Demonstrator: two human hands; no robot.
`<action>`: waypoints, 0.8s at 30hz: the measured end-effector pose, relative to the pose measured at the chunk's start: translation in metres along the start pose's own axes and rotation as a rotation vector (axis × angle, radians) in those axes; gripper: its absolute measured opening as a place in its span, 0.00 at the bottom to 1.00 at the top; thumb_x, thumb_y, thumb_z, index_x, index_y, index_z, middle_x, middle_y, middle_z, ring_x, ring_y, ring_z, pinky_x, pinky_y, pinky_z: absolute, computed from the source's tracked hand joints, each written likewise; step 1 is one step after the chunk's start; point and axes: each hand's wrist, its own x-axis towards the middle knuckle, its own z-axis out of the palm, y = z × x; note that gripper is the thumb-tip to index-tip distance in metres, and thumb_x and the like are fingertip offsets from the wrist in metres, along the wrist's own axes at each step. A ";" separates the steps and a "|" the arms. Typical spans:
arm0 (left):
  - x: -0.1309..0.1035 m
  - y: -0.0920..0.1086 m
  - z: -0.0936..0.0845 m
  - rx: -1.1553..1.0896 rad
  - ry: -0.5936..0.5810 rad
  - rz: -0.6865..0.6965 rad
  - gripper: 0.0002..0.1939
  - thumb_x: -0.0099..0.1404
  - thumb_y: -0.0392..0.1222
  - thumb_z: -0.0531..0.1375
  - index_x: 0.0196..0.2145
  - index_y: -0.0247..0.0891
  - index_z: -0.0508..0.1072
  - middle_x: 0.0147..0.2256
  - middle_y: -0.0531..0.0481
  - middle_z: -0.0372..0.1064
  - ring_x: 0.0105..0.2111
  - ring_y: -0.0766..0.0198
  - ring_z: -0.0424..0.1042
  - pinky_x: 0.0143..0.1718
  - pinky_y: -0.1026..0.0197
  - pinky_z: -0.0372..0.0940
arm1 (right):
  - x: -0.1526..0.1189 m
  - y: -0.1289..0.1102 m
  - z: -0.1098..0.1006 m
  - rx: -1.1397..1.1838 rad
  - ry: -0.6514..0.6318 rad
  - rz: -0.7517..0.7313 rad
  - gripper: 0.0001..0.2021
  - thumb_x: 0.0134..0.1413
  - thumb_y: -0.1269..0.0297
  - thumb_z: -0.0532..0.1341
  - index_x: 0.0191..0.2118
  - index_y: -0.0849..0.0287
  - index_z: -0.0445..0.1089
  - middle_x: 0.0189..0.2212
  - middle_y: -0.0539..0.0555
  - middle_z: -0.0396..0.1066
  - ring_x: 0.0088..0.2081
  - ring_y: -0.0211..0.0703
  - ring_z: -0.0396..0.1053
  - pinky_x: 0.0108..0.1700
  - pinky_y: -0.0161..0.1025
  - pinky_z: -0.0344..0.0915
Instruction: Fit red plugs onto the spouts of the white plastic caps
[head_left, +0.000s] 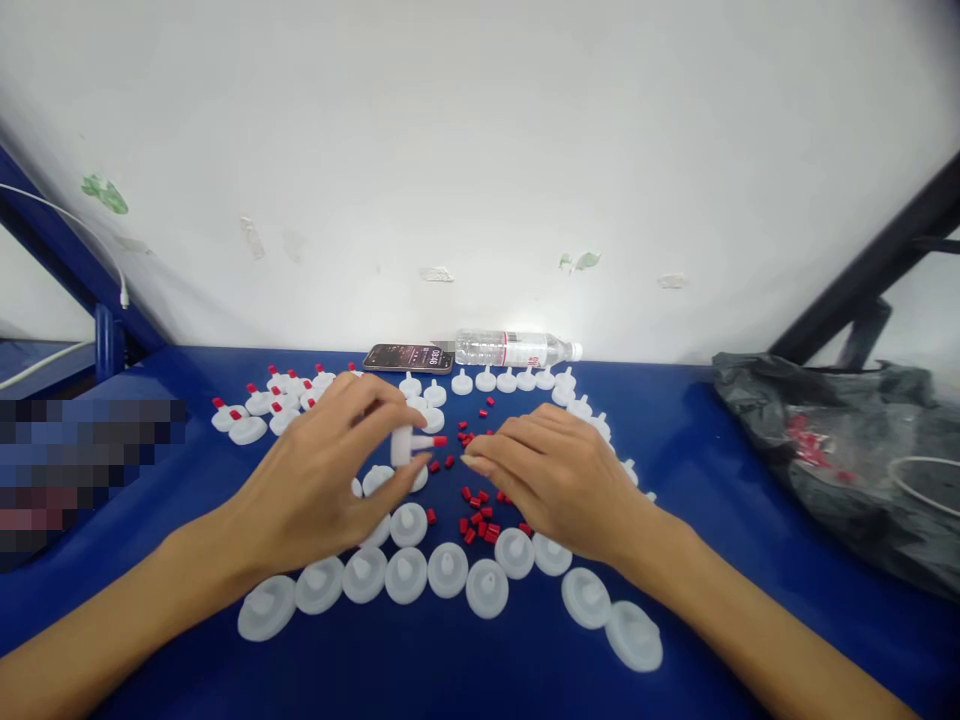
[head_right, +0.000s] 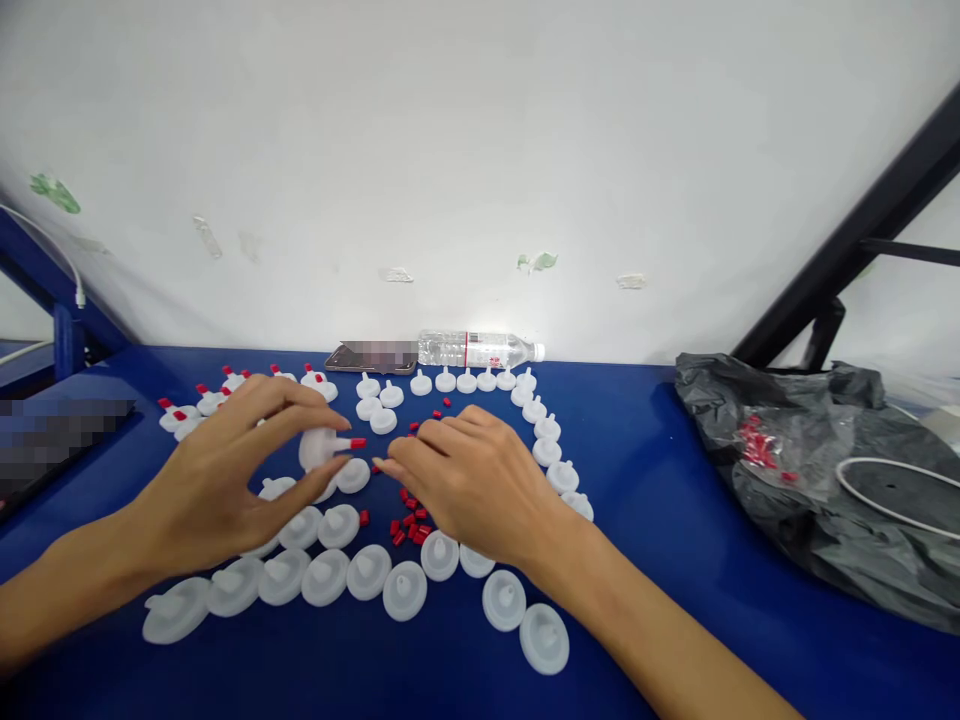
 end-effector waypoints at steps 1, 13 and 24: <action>0.000 -0.007 0.000 0.019 -0.003 -0.039 0.09 0.75 0.40 0.61 0.51 0.39 0.72 0.44 0.45 0.70 0.44 0.56 0.70 0.45 0.54 0.66 | -0.002 0.003 -0.001 0.001 -0.005 0.026 0.16 0.78 0.66 0.56 0.38 0.63 0.79 0.28 0.52 0.78 0.29 0.39 0.72 0.36 0.40 0.60; -0.002 -0.053 0.013 -0.102 -0.207 -0.428 0.21 0.78 0.61 0.52 0.47 0.43 0.75 0.40 0.48 0.79 0.33 0.57 0.73 0.34 0.57 0.65 | -0.011 0.019 -0.005 -0.023 -0.165 0.354 0.13 0.76 0.66 0.56 0.45 0.60 0.80 0.34 0.53 0.81 0.33 0.43 0.75 0.42 0.42 0.63; -0.005 -0.058 0.020 -0.129 -0.158 -0.435 0.19 0.73 0.59 0.58 0.40 0.42 0.80 0.40 0.45 0.80 0.34 0.55 0.78 0.38 0.53 0.71 | -0.012 0.023 -0.004 -0.014 -0.275 0.406 0.11 0.75 0.67 0.59 0.45 0.59 0.80 0.37 0.55 0.83 0.38 0.49 0.78 0.47 0.45 0.64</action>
